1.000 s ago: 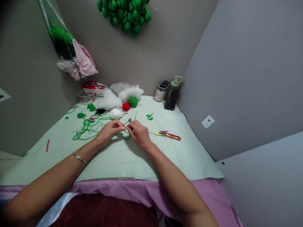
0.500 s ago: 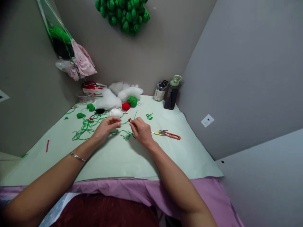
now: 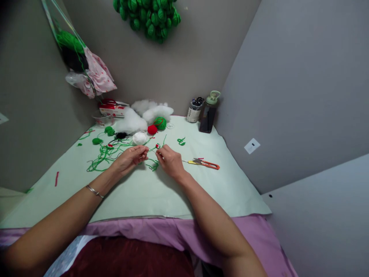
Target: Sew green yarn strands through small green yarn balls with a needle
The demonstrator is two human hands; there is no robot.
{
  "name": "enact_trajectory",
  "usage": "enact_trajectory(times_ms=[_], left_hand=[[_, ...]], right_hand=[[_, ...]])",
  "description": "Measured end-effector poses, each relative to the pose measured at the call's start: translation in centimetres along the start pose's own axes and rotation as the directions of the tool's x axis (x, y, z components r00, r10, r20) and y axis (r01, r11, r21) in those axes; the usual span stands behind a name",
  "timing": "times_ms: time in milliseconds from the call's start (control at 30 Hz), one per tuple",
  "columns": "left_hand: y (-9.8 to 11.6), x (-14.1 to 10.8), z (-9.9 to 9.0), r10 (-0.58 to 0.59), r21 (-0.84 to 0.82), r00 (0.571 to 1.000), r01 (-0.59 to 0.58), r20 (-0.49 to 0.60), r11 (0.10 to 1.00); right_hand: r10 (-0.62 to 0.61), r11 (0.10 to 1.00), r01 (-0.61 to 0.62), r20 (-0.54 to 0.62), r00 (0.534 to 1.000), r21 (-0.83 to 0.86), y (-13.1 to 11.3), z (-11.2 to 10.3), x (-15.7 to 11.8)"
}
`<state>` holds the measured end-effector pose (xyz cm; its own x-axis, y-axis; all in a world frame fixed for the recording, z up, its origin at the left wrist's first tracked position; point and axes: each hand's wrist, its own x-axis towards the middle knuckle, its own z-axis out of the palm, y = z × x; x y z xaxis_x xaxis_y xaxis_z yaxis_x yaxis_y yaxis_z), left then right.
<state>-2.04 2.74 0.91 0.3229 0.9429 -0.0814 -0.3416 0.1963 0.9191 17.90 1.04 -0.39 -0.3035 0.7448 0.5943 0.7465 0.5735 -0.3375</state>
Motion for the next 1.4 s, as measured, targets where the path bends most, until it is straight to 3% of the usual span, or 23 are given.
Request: enact_trajectory(times_ms=[100, 200, 300, 400, 667, 867, 1067, 1200, 1300, 1367, 1400], left_hand=[[-0.5, 0.2, 0.0, 0.027, 0.011, 0.994, -0.026, -0.102, 1.000], [-1.3, 0.2, -0.1, 0.165, 0.267, 0.981, -0.132, -0.104, 0.954], [-1.8, 0.0, 0.0, 0.332, 0.566, 0.942, -0.304, 0.057, 0.766], [-1.9, -0.2, 0.1, 0.336, 0.667, 0.922, -0.374, 0.193, 0.644], [-1.3, 0.1, -0.1, 0.357, 0.574, 0.933, -0.321, 0.053, 0.753], [-1.4, 0.0, 0.0, 0.190, 0.356, 0.981, -0.190, 0.036, 0.915], [-0.8, 0.3, -0.1, 0.211, 0.234, 0.975, -0.189, -0.073, 0.954], [0.4, 0.5, -1.2, 0.257, 0.226, 0.959, -0.225, -0.122, 0.948], [2.1, 1.7, -2.8, 0.172, 0.200, 0.977, -0.143, -0.130, 0.969], [4.0, 3.4, -4.1, 0.171, 0.184, 0.961, -0.132, -0.218, 0.974], [5.0, 4.5, -4.7, 0.204, 0.196, 0.932, -0.150, -0.298, 0.969]], right_hand=[[-0.123, 0.991, 0.125, 0.037, 0.992, -0.050, -1.3, 0.5, -0.3], [-0.156, 0.984, 0.159, 0.037, 0.987, -0.084, -1.9, 0.7, -0.3], [-0.109, 0.989, 0.113, 0.041, 0.993, -0.098, -1.3, 0.4, -0.1], [-0.059, 0.996, 0.062, 0.044, 0.997, -0.070, -0.4, 0.0, 0.1], [-0.047, 0.998, 0.045, 0.050, 0.998, 0.035, -0.5, 0.0, 0.1], [-0.044, 0.997, 0.039, 0.074, 0.996, 0.070, -0.1, 0.3, 0.0], [-0.047, 0.991, 0.035, 0.086, 0.995, 0.128, -0.4, -0.2, 0.3], [-0.023, 0.985, 0.011, 0.069, 0.997, 0.172, -0.4, -0.6, 0.5], [0.022, 0.983, -0.039, 0.092, 0.996, 0.181, -0.1, -0.3, 0.4], [0.058, 0.981, -0.082, 0.137, 0.989, 0.176, 0.2, 0.0, 0.3], [0.070, 0.980, -0.098, 0.161, 0.985, 0.173, 0.3, 0.2, 0.3]])
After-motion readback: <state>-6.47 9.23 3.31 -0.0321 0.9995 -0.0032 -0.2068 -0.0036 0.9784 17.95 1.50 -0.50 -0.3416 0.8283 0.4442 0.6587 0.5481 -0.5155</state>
